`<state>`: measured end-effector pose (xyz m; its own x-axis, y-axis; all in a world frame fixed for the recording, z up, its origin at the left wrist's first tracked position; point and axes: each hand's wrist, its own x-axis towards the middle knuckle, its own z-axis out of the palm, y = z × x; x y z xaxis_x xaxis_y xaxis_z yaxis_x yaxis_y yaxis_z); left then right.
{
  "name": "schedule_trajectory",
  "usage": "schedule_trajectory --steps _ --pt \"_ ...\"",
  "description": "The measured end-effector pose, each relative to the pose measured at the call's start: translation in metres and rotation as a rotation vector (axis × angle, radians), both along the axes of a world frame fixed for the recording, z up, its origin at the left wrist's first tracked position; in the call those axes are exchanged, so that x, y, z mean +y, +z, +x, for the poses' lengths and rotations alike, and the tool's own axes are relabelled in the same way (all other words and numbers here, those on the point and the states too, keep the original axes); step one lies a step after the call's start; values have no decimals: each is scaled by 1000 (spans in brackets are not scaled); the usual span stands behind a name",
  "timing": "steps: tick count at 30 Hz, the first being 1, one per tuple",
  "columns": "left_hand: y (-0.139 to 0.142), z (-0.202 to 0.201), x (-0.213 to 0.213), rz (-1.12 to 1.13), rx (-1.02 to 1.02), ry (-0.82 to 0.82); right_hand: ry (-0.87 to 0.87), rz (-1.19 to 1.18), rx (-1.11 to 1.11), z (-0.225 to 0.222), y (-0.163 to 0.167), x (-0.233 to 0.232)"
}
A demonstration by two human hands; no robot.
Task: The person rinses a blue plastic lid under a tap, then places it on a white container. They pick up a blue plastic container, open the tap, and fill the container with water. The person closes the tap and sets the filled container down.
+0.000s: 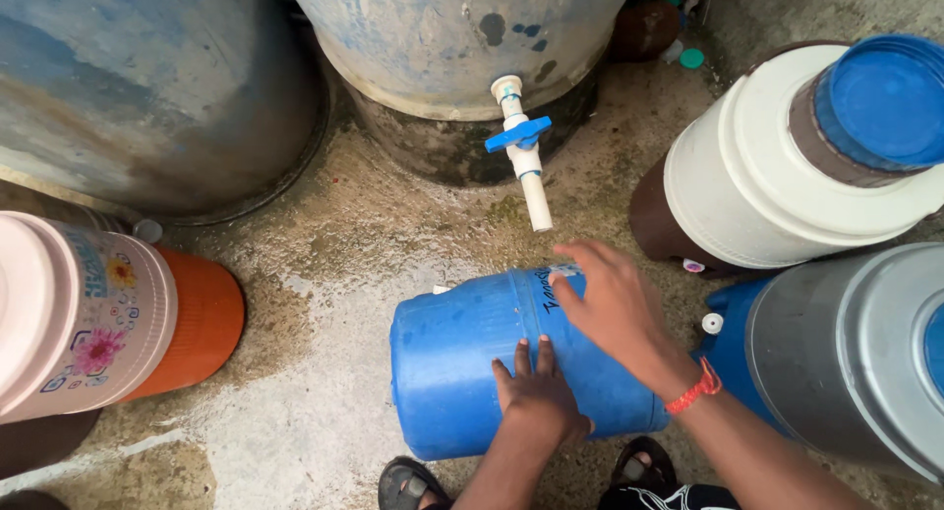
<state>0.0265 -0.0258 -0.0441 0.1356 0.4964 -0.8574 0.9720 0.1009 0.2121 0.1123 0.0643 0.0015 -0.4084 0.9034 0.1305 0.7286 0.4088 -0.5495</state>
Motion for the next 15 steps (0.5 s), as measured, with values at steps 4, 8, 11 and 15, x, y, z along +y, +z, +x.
schedule_trajectory --steps 4,8,11,15 --pt "-6 5 9 83 4 50 -21 51 66 -23 6 46" --pt "0 26 17 145 30 84 -13 153 -56 -67 -4 125" --pt "9 36 21 -29 -35 59 -8 123 -302 -98 -22 161" --pt "11 30 23 -38 -54 75 -119 -177 -463 -119 -41 167"
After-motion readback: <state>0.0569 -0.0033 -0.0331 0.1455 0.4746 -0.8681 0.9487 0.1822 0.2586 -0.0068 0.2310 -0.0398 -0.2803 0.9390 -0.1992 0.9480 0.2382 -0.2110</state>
